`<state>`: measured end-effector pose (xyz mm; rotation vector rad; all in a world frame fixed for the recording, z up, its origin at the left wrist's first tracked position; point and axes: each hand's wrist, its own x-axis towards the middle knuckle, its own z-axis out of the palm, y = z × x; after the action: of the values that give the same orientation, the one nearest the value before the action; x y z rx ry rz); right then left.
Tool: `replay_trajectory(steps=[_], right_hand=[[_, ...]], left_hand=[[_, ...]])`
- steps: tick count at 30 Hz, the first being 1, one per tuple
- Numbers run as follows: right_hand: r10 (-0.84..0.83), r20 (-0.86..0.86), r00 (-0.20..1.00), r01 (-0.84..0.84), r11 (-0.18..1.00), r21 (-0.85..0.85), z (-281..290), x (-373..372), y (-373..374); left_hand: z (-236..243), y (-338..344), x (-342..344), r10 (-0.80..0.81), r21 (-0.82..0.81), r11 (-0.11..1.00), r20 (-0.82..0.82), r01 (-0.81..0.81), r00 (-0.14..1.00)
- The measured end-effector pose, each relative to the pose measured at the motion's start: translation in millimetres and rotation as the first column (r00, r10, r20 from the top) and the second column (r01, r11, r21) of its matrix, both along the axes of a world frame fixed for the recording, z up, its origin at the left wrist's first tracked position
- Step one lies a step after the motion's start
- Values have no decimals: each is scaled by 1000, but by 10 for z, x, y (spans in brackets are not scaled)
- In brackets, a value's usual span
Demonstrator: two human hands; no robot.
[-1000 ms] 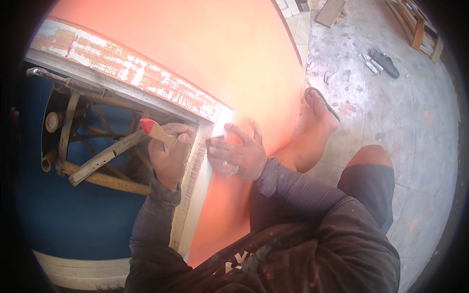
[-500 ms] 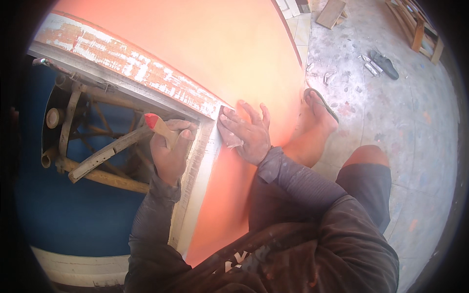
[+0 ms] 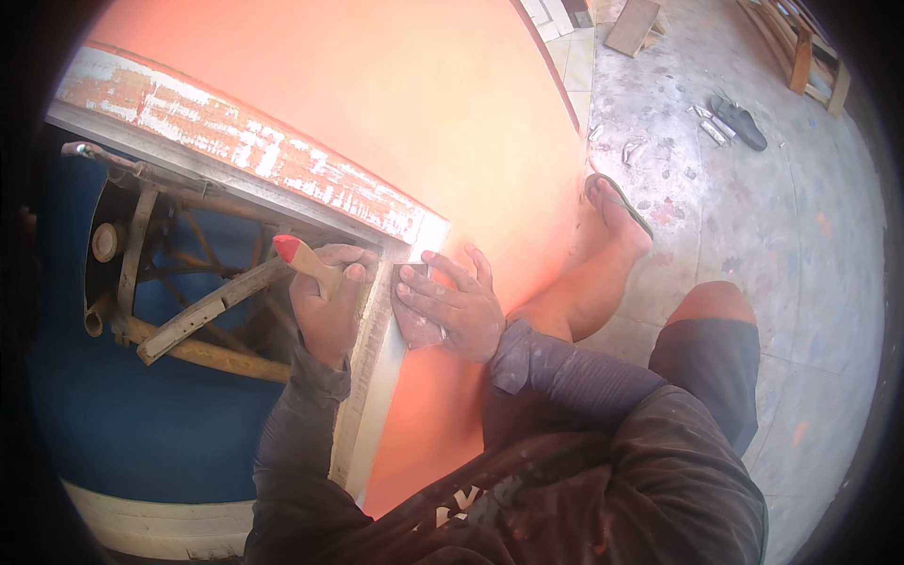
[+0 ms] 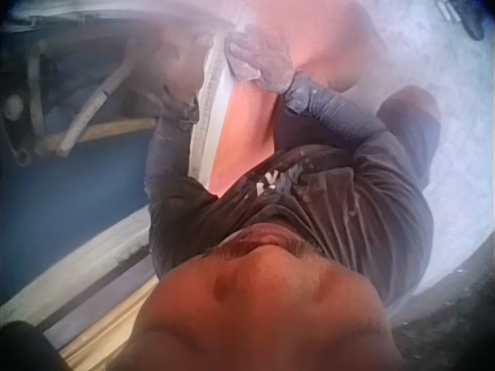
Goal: The person sands the edge of a pink surfboard using a sanding block and a small brush. The person repeatedly rubs the sanding block along the rail and uses the brush to clear dust from the edge.
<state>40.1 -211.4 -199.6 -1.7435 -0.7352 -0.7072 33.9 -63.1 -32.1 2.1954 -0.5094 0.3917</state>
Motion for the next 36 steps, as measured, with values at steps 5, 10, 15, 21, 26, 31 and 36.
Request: replay_trajectory(steps=[5, 10, 15, 21, 26, 31, 36], right_hand=[[-155, 136, 979, 164, 984, -61, 24, 335, -224], [-36, 82, 996, 38, 999, -15, -56, -44, 7], [-210, 33, 977, 212, 974, -80, -48, 357, -200], [-16, 66, 998, 16, 1000, -7, -35, 2, -35], [-155, 22, 988, 156, 986, -51, -17, 331, -209], [-67, -6, 998, 67, 998, -15, -4, 61, -71], [-117, 80, 990, 122, 990, -66, -97, 318, -183]], left_hand=[[-11, 9, -33, 25, -56, 998, -62, -28, 998], [-1, 18, 9, 5, -8, 1000, -14, -6, 1000], [28, -33, -21, 32, -15, 999, -57, -33, 998], [-22, 25, 4, -2, -8, 1000, -24, 2, 1000], [7, -3, -2, 17, -30, 999, -59, -18, 998], [-17, 18, 10, 18, -37, 999, -45, -20, 999], [13, -16, -25, 33, -71, 997, -68, -38, 997]])
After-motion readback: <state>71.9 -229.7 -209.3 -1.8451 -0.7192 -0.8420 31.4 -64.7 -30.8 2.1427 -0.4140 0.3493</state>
